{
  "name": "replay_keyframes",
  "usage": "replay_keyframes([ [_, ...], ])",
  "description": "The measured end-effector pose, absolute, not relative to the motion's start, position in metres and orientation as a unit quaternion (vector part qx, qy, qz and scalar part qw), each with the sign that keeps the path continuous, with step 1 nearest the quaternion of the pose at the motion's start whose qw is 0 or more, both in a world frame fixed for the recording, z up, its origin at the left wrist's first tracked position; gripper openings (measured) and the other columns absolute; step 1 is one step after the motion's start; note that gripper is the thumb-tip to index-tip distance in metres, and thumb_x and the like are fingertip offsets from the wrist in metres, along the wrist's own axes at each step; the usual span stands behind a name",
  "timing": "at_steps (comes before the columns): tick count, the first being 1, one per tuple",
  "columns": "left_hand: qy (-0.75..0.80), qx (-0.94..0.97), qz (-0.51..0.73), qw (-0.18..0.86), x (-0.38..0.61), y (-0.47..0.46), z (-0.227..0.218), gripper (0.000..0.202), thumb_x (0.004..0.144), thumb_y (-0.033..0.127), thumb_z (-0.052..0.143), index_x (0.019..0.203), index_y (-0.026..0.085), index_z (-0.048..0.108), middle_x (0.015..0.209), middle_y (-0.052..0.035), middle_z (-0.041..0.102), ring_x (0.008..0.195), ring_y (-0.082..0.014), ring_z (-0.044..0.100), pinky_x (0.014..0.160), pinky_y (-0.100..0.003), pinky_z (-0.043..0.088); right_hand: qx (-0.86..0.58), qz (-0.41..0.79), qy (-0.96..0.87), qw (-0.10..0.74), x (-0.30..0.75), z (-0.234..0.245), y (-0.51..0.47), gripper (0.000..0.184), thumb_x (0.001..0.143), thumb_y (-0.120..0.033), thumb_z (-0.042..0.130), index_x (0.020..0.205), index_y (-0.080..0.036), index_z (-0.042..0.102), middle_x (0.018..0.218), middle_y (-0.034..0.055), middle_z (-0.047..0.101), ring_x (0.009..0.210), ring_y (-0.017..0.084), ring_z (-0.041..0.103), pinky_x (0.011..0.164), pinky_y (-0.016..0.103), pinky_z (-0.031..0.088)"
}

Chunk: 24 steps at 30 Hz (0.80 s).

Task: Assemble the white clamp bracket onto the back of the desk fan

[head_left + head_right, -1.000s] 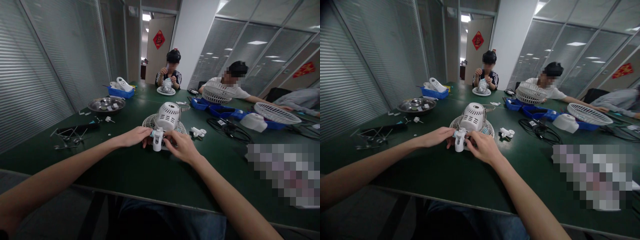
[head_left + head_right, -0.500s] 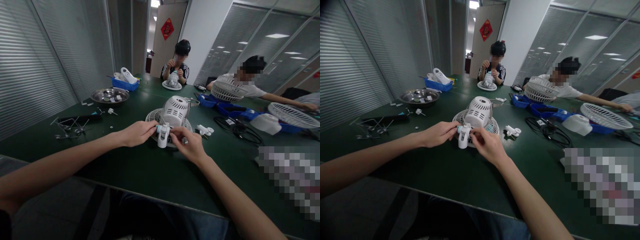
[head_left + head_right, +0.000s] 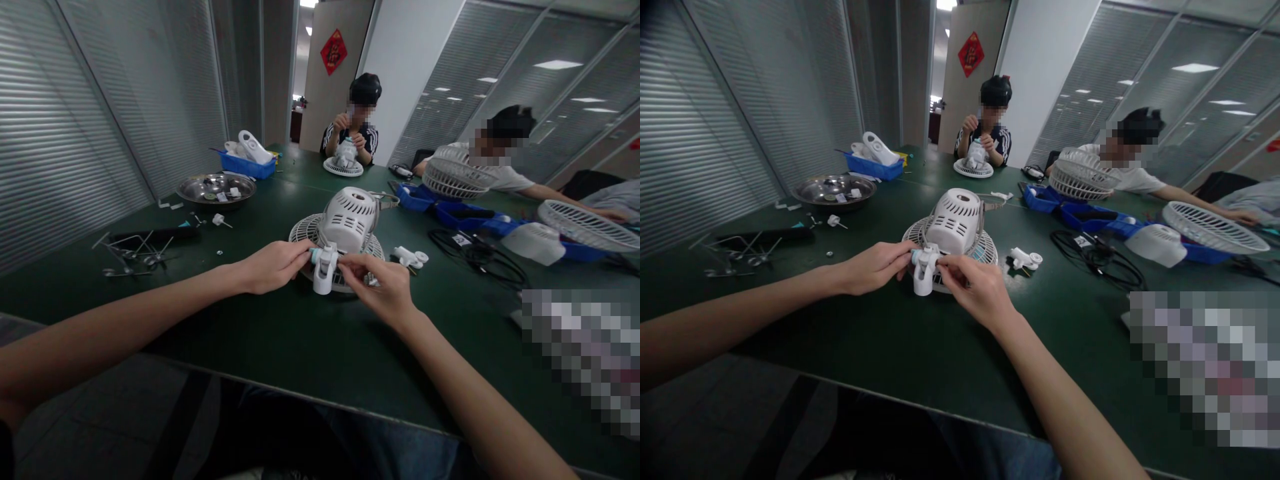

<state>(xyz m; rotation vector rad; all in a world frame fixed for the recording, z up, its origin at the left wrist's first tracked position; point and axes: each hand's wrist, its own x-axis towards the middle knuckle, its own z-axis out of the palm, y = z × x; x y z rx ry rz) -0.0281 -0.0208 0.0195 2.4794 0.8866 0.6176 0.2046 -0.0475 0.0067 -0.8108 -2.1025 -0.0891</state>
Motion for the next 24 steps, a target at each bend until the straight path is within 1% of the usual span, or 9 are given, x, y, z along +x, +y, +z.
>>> replay_keyframes([
  [3,0.319,0.897,0.221,0.212,-0.0283,-0.0205,0.0173,0.025,0.098,0.026,0.030,0.106,0.015,0.050,0.074,-0.0005,0.057,0.067,-0.0145,0.057,0.067,-0.029,0.044,-0.322,-0.042,-0.843,0.429,0.2054,0.0063,-0.0473,0.011,0.086,-0.024,0.058,0.096,-0.021,0.063,0.063,-0.0037,0.061,0.050,0.007,0.055,0.049,0.020,0.047],
  [6,0.321,0.897,0.216,0.212,-0.0285,-0.0207,0.0157,0.027,0.098,0.027,0.028,0.110,0.015,0.049,0.073,-0.0006,0.057,0.067,-0.0148,0.057,0.067,-0.029,0.044,-0.324,-0.025,-0.845,0.424,0.2061,0.0051,-0.0474,0.011,0.087,-0.023,0.057,0.096,-0.021,0.062,0.064,-0.0038,0.062,0.052,0.007,0.056,0.051,0.020,0.048],
  [13,0.319,0.903,0.208,0.199,-0.0282,-0.0218,0.0139,0.029,0.098,0.030,0.027,0.107,0.016,0.051,0.073,-0.0008,0.057,0.067,-0.0152,0.057,0.067,-0.029,0.043,-0.339,0.003,-0.853,0.397,0.2052,0.0031,-0.0482,0.012,0.087,-0.022,0.053,0.098,-0.020,0.055,0.068,-0.0024,0.063,0.052,0.007,0.056,0.051,0.019,0.046],
  [16,0.306,0.905,0.208,0.210,-0.0269,-0.0253,0.0161,0.029,0.098,0.031,0.029,0.108,0.016,0.051,0.074,-0.0008,0.059,0.068,-0.0150,0.058,0.066,-0.027,0.043,-0.344,0.018,-0.862,0.371,0.2056,0.0054,-0.0493,0.014,0.085,-0.021,0.052,0.099,-0.019,0.050,0.068,-0.0023,0.062,0.051,0.007,0.055,0.050,0.019,0.044],
  [20,0.298,0.908,0.203,0.212,-0.0258,-0.0294,0.0214,0.028,0.096,0.032,0.032,0.107,0.015,0.051,0.075,-0.0018,0.061,0.070,-0.0155,0.059,0.067,-0.026,0.043,-0.336,0.007,-0.878,0.341,0.2078,0.0081,-0.0496,0.015,0.087,-0.024,0.049,0.100,-0.019,0.048,0.065,-0.0031,0.060,0.050,0.008,0.054,0.050,0.020,0.042],
  [24,0.302,0.907,0.198,0.217,-0.0253,-0.0291,0.0216,0.029,0.094,0.035,0.039,0.109,0.014,0.051,0.082,-0.0034,0.063,0.070,-0.0154,0.059,0.065,-0.026,0.044,-0.333,-0.020,-0.889,0.314,0.2101,0.0091,-0.0480,0.014,0.088,-0.023,0.047,0.101,-0.018,0.048,0.065,-0.0029,0.060,0.051,0.008,0.053,0.050,0.020,0.039],
])
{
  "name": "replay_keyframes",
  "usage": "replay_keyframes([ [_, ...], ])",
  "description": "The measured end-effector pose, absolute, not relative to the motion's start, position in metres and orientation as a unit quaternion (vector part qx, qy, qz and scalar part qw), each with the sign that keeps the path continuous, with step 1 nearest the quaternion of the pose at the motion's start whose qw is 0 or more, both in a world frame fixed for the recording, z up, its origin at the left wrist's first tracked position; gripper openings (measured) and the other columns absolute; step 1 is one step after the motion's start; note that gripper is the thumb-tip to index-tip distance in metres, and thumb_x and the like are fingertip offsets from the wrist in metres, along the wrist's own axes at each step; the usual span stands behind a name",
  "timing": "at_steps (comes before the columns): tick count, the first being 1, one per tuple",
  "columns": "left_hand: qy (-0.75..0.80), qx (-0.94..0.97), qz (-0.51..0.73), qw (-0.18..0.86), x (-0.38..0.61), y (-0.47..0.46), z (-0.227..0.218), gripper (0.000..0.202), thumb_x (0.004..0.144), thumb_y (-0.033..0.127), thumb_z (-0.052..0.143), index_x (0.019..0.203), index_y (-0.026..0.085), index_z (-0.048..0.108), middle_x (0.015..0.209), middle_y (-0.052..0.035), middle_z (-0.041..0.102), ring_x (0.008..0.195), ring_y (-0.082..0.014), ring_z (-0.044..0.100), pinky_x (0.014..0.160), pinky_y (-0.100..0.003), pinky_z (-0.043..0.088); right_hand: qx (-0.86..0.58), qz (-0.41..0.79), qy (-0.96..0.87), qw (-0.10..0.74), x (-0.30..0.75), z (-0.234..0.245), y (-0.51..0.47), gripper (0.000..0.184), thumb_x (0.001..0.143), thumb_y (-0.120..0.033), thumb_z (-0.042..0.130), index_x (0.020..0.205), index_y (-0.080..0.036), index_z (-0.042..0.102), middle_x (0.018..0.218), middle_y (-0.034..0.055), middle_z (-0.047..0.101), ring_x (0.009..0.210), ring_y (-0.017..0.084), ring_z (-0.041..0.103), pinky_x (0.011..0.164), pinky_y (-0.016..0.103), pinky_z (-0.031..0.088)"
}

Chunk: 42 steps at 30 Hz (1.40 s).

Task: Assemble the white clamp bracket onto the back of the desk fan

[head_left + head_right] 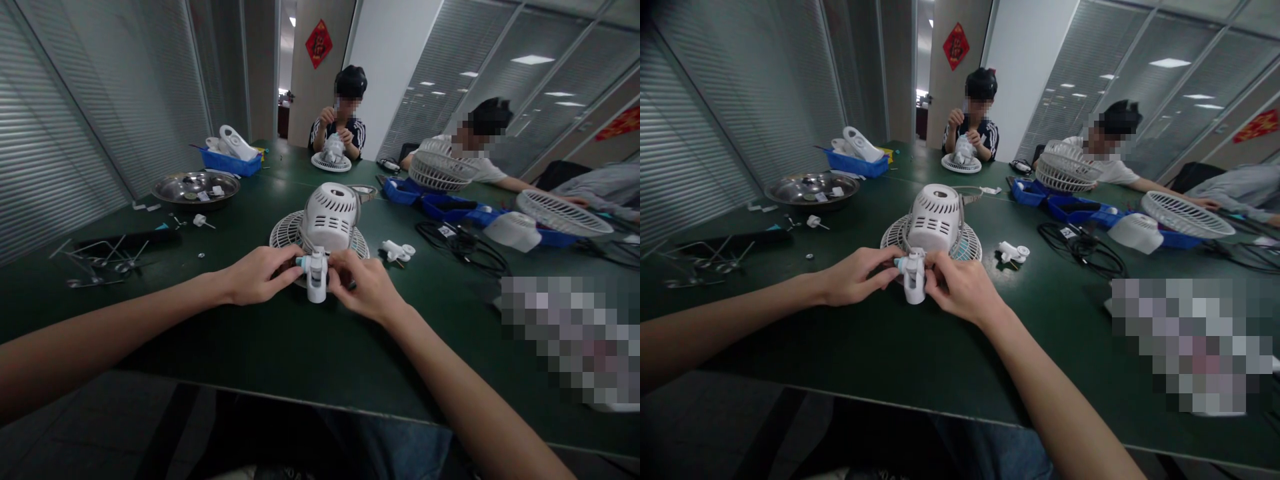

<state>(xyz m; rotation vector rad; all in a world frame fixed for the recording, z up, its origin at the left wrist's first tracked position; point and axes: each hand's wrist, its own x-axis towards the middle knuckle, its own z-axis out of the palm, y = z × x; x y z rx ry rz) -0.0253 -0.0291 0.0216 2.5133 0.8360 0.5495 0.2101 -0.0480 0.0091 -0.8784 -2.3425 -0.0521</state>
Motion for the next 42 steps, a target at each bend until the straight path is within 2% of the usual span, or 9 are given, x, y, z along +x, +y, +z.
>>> replay_keyframes([
  [5,0.302,0.903,0.219,0.215,-0.025,-0.027,0.015,0.030,0.090,0.033,0.049,0.114,0.015,0.050,0.085,-0.0033,0.062,0.071,-0.0155,0.059,0.065,-0.026,0.044,-0.325,-0.112,-0.889,0.302,0.213,0.012,-0.046,0.012,0.088,-0.023,0.046,0.096,-0.018,0.053,0.065,-0.0014,0.061,0.052,0.009,0.052,0.050,0.023,0.035],
  [10,0.297,0.901,0.224,0.224,-0.024,-0.027,0.014,0.031,0.091,0.034,0.047,0.116,0.016,0.051,0.084,-0.0031,0.063,0.071,-0.0154,0.059,0.065,-0.027,0.045,-0.321,-0.218,-0.892,0.232,0.213,0.013,-0.044,0.023,0.091,-0.022,0.039,0.076,-0.018,0.056,0.062,0.0016,0.060,0.051,0.011,0.048,0.049,0.027,0.029],
  [17,0.301,0.898,0.238,0.217,-0.024,-0.027,0.014,0.031,0.092,0.035,0.046,0.117,0.016,0.051,0.084,-0.0031,0.063,0.072,-0.0156,0.060,0.066,-0.027,0.045,-0.317,-0.287,-0.874,0.230,0.211,0.011,-0.043,0.024,0.091,-0.022,0.042,0.072,-0.017,0.056,0.058,0.0014,0.060,0.048,0.011,0.048,0.049,0.028,0.028],
  [30,0.344,0.886,0.240,0.200,-0.019,-0.038,0.016,0.031,0.095,0.036,0.040,0.117,0.016,0.048,0.071,0.0001,0.061,0.056,-0.0126,0.054,0.053,-0.023,0.037,-0.310,-0.304,-0.868,0.239,0.209,0.012,-0.042,0.025,0.088,-0.020,0.043,0.065,-0.018,0.051,0.050,-0.0002,0.054,0.043,0.010,0.043,0.046,0.027,0.027],
  [38,0.347,0.879,0.236,0.224,-0.018,-0.039,0.015,0.024,0.096,0.036,0.037,0.099,0.016,0.049,0.067,0.0011,0.059,0.055,-0.0118,0.054,0.053,-0.023,0.037,-0.320,-0.300,-0.863,0.252,0.208,0.011,-0.043,0.024,0.087,-0.019,0.044,0.065,-0.017,0.052,0.051,-0.0009,0.053,0.043,0.009,0.043,0.047,0.025,0.028],
  [42,0.335,0.878,0.245,0.238,-0.017,-0.038,0.013,0.018,0.094,0.033,0.042,0.098,0.016,0.048,0.066,0.0024,0.058,0.055,-0.0114,0.053,0.052,-0.022,0.037,-0.333,-0.309,-0.852,0.261,0.208,0.010,-0.044,0.023,0.087,-0.020,0.044,0.067,-0.016,0.055,0.052,-0.0011,0.055,0.042,0.009,0.045,0.047,0.025,0.028],
])
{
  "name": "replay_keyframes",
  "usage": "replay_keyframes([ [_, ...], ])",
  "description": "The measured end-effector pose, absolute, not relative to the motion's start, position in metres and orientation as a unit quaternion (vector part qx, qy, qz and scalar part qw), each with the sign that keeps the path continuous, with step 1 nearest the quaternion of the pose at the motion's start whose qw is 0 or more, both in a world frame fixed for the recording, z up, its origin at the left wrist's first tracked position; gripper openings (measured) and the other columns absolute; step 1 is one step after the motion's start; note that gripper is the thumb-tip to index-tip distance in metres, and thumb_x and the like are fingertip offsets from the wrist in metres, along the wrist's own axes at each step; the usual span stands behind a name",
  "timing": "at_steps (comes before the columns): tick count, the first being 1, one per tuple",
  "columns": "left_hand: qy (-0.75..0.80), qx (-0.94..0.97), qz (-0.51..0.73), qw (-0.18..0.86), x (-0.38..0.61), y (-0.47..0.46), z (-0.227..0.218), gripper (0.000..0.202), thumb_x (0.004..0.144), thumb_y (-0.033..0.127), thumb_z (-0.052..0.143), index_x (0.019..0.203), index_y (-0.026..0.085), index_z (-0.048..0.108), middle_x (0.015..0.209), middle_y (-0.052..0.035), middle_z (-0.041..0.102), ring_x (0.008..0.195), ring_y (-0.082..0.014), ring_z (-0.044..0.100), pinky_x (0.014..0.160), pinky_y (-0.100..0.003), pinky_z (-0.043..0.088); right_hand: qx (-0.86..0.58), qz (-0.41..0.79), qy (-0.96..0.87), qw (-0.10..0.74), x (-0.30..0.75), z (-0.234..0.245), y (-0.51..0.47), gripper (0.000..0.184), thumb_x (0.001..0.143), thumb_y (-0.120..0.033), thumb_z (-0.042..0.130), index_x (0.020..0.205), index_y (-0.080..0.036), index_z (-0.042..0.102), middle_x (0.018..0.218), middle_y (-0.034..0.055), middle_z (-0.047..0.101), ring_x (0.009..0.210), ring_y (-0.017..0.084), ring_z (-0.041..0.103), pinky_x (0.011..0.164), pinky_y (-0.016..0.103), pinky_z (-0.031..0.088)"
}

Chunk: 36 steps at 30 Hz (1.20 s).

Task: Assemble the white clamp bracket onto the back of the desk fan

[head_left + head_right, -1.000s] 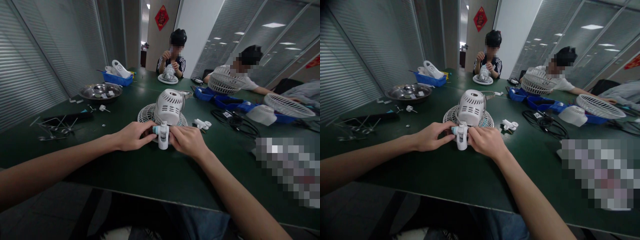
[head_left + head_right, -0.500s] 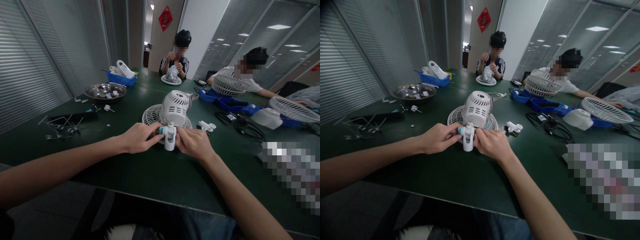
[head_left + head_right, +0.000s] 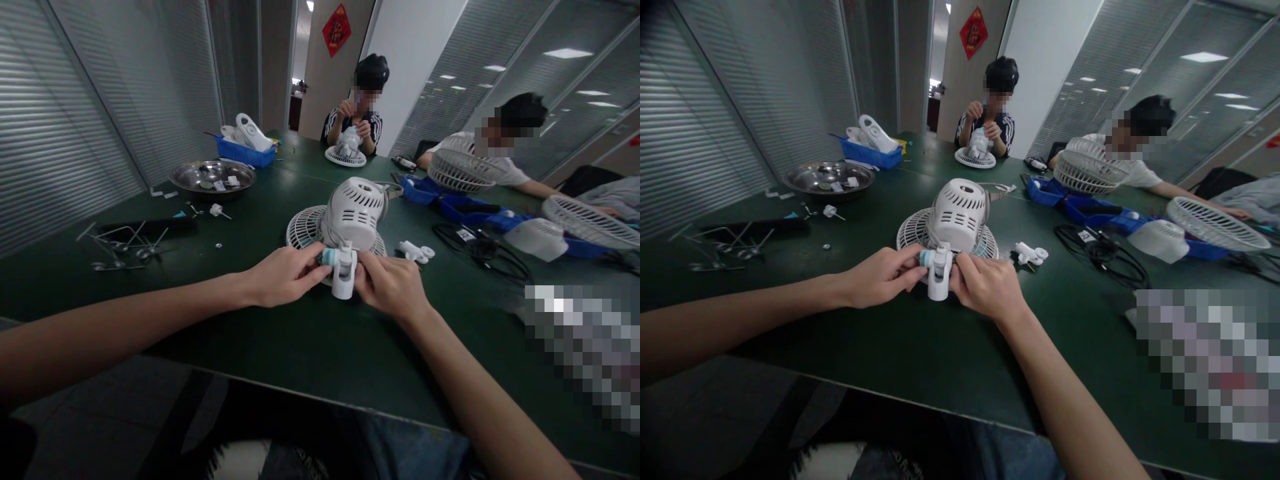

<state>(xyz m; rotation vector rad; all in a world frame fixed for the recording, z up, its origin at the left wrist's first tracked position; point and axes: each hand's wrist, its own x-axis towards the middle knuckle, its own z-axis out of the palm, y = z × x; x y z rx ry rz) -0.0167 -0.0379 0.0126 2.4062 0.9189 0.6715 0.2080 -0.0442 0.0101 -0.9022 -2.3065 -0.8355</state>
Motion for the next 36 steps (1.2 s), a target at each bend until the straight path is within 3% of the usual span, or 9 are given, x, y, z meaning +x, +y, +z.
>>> replay_keyframes([
  [8,0.364,0.873,0.264,0.187,-0.016,-0.037,0.010,0.012,0.089,0.023,0.048,0.099,0.017,0.052,0.070,0.0016,0.060,0.058,-0.0114,0.054,0.054,-0.022,0.039,-0.355,-0.342,-0.833,0.252,0.202,0.010,-0.046,0.019,0.090,-0.019,0.041,0.086,-0.012,0.058,0.056,0.0003,0.060,0.043,0.011,0.051,0.046,0.026,0.027],
  [14,0.377,0.841,0.316,0.224,-0.015,-0.036,0.009,0.012,0.090,0.020,0.046,0.098,0.017,0.053,0.066,0.0028,0.059,0.056,-0.0099,0.055,0.054,-0.021,0.041,-0.362,-0.362,-0.830,0.222,0.204,0.009,-0.045,0.022,0.094,-0.019,0.035,0.091,-0.011,0.056,0.060,0.0012,0.062,0.047,0.012,0.055,0.048,0.026,0.028],
  [17,0.373,0.818,0.332,0.286,-0.014,-0.037,0.010,0.013,0.093,0.025,0.042,0.092,0.017,0.052,0.062,0.0038,0.057,0.049,-0.0076,0.052,0.049,-0.019,0.039,-0.362,-0.366,-0.829,0.220,0.207,0.007,-0.043,0.022,0.095,-0.019,0.035,0.093,-0.011,0.056,0.062,0.0020,0.063,0.050,0.013,0.057,0.049,0.026,0.029],
  [20,0.365,0.794,0.340,0.347,-0.014,-0.039,0.011,0.028,0.097,0.033,0.033,0.083,0.016,0.050,0.060,0.0040,0.056,0.042,-0.0059,0.048,0.045,-0.018,0.038,-0.366,-0.358,-0.830,0.221,0.207,0.006,-0.043,0.021,0.095,-0.019,0.036,0.095,-0.011,0.056,0.063,0.0018,0.064,0.050,0.013,0.058,0.048,0.026,0.029],
  [25,0.369,0.796,0.323,0.355,-0.013,-0.044,0.013,0.036,0.098,0.038,0.032,0.077,0.016,0.051,0.061,0.0030,0.058,0.044,-0.0062,0.050,0.047,-0.019,0.040,-0.367,-0.337,-0.838,0.222,0.206,0.009,-0.044,0.024,0.094,-0.020,0.035,0.092,-0.011,0.056,0.062,0.0026,0.064,0.050,0.014,0.058,0.048,0.026,0.029],
  [36,0.356,0.744,0.286,0.488,-0.007,-0.041,0.003,0.046,0.097,0.048,0.028,0.083,0.013,0.055,0.063,-0.0005,0.060,0.044,-0.0073,0.052,0.044,-0.019,0.038,-0.350,-0.261,-0.881,0.180,0.216,0.014,-0.044,0.023,0.091,-0.017,0.034,0.099,-0.012,0.055,0.070,0.0035,0.067,0.054,0.014,0.057,0.052,0.027,0.030],
])
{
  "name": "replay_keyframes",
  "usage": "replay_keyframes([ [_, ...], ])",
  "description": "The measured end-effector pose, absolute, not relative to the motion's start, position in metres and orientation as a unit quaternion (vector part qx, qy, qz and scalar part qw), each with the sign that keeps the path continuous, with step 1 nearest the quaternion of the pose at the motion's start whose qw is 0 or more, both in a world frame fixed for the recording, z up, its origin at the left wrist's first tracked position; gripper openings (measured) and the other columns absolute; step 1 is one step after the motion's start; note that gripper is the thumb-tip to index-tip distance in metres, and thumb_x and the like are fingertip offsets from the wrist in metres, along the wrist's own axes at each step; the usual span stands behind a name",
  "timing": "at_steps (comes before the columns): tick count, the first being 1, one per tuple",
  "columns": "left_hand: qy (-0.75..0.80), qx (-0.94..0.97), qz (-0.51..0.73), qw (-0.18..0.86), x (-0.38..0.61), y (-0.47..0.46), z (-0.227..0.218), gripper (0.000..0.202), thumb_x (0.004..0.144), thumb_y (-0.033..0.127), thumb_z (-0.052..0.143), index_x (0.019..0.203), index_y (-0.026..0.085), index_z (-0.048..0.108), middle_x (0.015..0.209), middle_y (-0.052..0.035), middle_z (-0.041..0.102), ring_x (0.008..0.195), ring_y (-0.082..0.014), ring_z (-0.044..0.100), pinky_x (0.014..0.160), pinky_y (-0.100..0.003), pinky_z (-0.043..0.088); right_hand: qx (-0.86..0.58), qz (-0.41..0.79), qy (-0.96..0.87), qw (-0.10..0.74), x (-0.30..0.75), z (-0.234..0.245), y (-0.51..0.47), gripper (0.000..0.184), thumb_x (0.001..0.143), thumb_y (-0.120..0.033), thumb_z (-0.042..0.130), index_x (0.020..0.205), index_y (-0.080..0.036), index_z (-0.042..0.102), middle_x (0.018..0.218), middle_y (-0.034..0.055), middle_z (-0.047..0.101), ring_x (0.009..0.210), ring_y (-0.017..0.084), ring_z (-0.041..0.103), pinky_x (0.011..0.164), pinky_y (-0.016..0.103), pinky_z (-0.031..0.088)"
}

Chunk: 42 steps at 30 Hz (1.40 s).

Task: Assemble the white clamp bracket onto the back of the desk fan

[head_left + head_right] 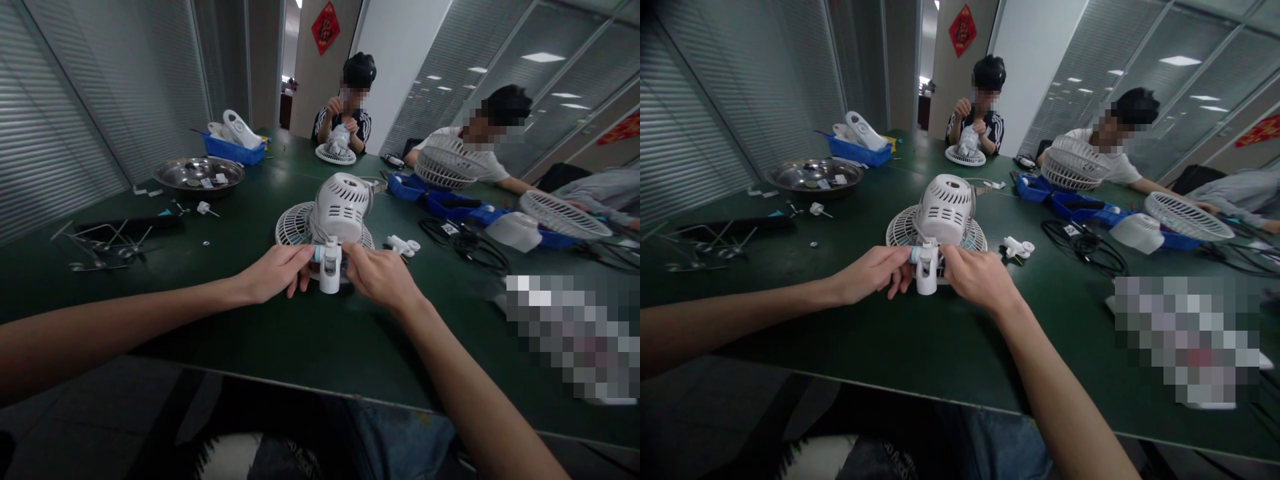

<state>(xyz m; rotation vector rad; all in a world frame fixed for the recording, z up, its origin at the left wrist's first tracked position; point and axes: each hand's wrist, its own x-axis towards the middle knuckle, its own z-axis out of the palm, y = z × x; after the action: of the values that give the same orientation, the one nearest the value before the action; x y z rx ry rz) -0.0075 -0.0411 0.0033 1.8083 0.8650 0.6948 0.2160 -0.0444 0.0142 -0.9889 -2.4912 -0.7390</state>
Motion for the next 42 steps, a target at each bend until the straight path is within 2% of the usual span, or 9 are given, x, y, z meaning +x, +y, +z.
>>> replay_keyframes([
  [5,0.330,0.721,0.276,0.543,-0.009,-0.036,0.001,0.042,0.095,0.050,0.031,0.091,0.013,0.052,0.068,-0.0011,0.061,0.044,-0.0076,0.053,0.039,-0.018,0.033,-0.347,-0.246,-0.884,0.194,0.215,0.015,-0.044,0.022,0.093,-0.022,0.035,0.096,-0.013,0.055,0.070,0.0031,0.067,0.055,0.013,0.058,0.051,0.027,0.030],
  [13,0.310,0.710,0.260,0.576,-0.008,-0.036,0.006,0.038,0.095,0.048,0.032,0.094,0.014,0.049,0.070,-0.0018,0.060,0.045,-0.0077,0.054,0.038,-0.016,0.032,-0.350,-0.239,-0.882,0.205,0.216,0.014,-0.045,0.020,0.092,-0.022,0.037,0.094,-0.013,0.055,0.068,0.0031,0.065,0.053,0.013,0.056,0.051,0.026,0.030],
  [20,0.297,0.711,0.251,0.586,-0.011,-0.031,0.013,0.028,0.092,0.041,0.044,0.094,0.014,0.051,0.077,-0.0010,0.060,0.049,-0.0081,0.058,0.039,-0.016,0.037,-0.320,-0.260,-0.877,0.246,0.218,0.010,-0.041,0.016,0.090,-0.019,0.041,0.085,-0.014,0.056,0.061,0.0008,0.062,0.049,0.010,0.051,0.051,0.024,0.031],
  [29,0.284,0.718,0.266,0.578,-0.012,-0.032,0.014,0.029,0.091,0.040,0.048,0.095,0.012,0.054,0.080,-0.0020,0.060,0.054,-0.0090,0.060,0.044,-0.018,0.043,-0.274,-0.275,-0.868,0.310,0.218,0.013,-0.042,0.009,0.083,-0.016,0.050,0.083,-0.015,0.059,0.056,-0.0034,0.058,0.046,0.008,0.049,0.051,0.021,0.035],
  [34,0.292,0.707,0.271,0.585,-0.012,-0.030,0.014,0.030,0.092,0.041,0.047,0.092,0.012,0.054,0.079,-0.0024,0.061,0.053,-0.0091,0.061,0.045,-0.018,0.046,-0.275,-0.272,-0.868,0.313,0.218,0.013,-0.043,0.008,0.082,-0.015,0.052,0.081,-0.014,0.059,0.055,-0.0031,0.057,0.046,0.008,0.050,0.050,0.021,0.036],
  [40,0.294,0.699,0.279,0.589,-0.011,-0.030,0.014,0.029,0.091,0.037,0.049,0.105,0.012,0.054,0.083,-0.0043,0.065,0.058,-0.0117,0.065,0.049,-0.021,0.049,-0.277,-0.276,-0.869,0.303,0.218,0.016,-0.044,0.009,0.082,-0.014,0.051,0.082,-0.014,0.060,0.057,-0.0025,0.057,0.047,0.008,0.049,0.049,0.022,0.035],
  [42,0.304,0.708,0.285,0.570,-0.013,-0.030,0.017,0.030,0.088,0.034,0.055,0.109,0.013,0.053,0.083,-0.0039,0.065,0.062,-0.0128,0.065,0.052,-0.022,0.050,-0.279,-0.269,-0.868,0.312,0.218,0.015,-0.044,0.009,0.082,-0.014,0.051,0.082,-0.014,0.060,0.056,-0.0032,0.056,0.046,0.007,0.048,0.049,0.021,0.035],
])
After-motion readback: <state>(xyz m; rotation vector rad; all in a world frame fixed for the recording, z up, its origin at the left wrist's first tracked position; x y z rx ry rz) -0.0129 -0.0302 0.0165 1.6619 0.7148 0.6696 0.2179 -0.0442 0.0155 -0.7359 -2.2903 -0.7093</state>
